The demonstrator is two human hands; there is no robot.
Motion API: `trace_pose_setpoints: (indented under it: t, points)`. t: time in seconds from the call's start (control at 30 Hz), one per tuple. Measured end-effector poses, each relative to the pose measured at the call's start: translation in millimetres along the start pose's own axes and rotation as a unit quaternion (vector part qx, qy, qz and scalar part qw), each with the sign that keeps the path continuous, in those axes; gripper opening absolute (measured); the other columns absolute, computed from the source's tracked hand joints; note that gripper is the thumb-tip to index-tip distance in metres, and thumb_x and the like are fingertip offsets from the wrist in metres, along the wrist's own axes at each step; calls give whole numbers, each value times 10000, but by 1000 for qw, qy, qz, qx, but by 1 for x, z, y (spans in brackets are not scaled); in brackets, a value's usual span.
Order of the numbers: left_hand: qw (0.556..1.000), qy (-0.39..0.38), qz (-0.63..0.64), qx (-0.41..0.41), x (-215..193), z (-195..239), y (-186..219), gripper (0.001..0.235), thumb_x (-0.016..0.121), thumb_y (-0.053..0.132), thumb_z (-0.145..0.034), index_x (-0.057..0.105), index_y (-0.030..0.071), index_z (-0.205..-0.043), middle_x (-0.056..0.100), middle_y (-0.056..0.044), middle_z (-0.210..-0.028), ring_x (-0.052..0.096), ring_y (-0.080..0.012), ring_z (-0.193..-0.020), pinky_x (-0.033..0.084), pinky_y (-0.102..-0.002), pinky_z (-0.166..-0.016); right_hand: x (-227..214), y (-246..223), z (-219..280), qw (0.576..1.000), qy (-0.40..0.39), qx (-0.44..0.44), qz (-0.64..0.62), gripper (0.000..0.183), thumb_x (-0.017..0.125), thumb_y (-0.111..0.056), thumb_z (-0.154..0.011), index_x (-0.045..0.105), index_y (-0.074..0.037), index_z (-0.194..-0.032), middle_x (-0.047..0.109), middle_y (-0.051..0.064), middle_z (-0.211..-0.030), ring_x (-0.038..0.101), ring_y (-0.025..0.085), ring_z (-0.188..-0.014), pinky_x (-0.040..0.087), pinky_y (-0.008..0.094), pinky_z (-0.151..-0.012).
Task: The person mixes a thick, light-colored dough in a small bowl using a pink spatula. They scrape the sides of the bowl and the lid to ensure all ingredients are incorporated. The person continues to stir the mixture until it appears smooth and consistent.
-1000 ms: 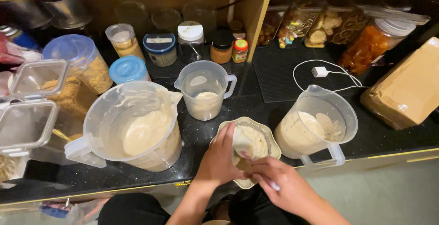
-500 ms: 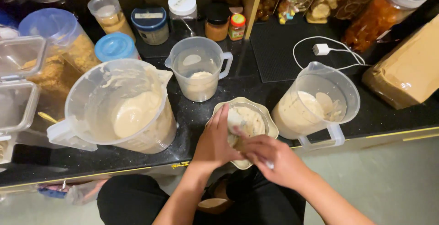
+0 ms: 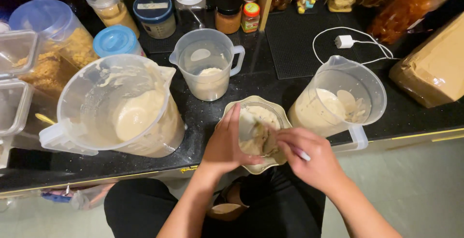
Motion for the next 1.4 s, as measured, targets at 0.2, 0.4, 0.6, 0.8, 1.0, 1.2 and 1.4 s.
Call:
trace_pose_setpoints:
  t: [0.2,0.4,0.6,0.8,1.0,1.2,1.4]
  points:
    - [996,-48,-45,-60,2,-3,-7,1545,992,475,-443,118,48,-1643,211,-217,-1672,298,-377,-1516,305,-436,-1229,30,1,3,999,7,-38,10,148,713,-98,-895,795,-110,-1017,789,78,-1023,775,312,-897,620,366,-771]
    - [992,-72,31,-99,-16,-3,3,1507,963,535,-464,151,56,-1639,231,-214,-1671,282,-359,-1533,283,-429,-1251,28,-10,2,999,23,-7,-34,113,723,-141,-903,809,-129,-974,809,34,-985,794,273,-865,629,349,-760]
    - [990,-83,54,-97,-27,-3,24,1511,951,522,-499,92,55,-1651,264,-270,-1646,281,-398,-1526,300,-461,-1233,29,-2,-4,999,42,-10,-26,127,732,-95,-900,795,-94,-1011,798,86,-1020,776,313,-930,614,388,-810]
    - [992,-92,42,-75,-24,0,18,1480,985,286,-512,71,63,-1655,256,-294,-1643,278,-412,-1524,300,-458,-1233,30,-24,-1,993,-52,-25,-106,107,717,-76,-908,785,-57,-988,811,150,-978,775,403,-913,624,472,-760]
    - [995,-65,50,-57,-24,-2,20,1490,993,432,-484,142,13,-1633,323,-343,-1587,324,-464,-1490,282,-494,-1238,14,8,19,979,35,145,-141,47,783,-72,-837,824,-71,-859,816,128,-839,798,304,-829,602,435,-762]
    - [995,-60,66,-51,-24,-3,24,1481,996,396,-486,144,-5,-1629,313,-379,-1576,315,-506,-1481,269,-534,-1236,13,24,28,964,109,227,-85,72,772,-110,-872,840,-135,-867,819,82,-840,790,278,-851,582,387,-797]
    - [994,-54,78,-53,-24,-3,21,1476,1009,371,-489,147,26,-1635,319,-367,-1578,330,-505,-1473,286,-542,-1227,7,30,38,963,126,219,-97,80,755,-58,-863,829,-89,-863,821,117,-866,791,312,-892,584,412,-849]
Point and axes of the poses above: each hand's wrist, its own z-axis away from the middle knuckle, its own x-axis out of the palm, y = z × x, the point moved 6 cm from there along -z, towards the middle knuckle
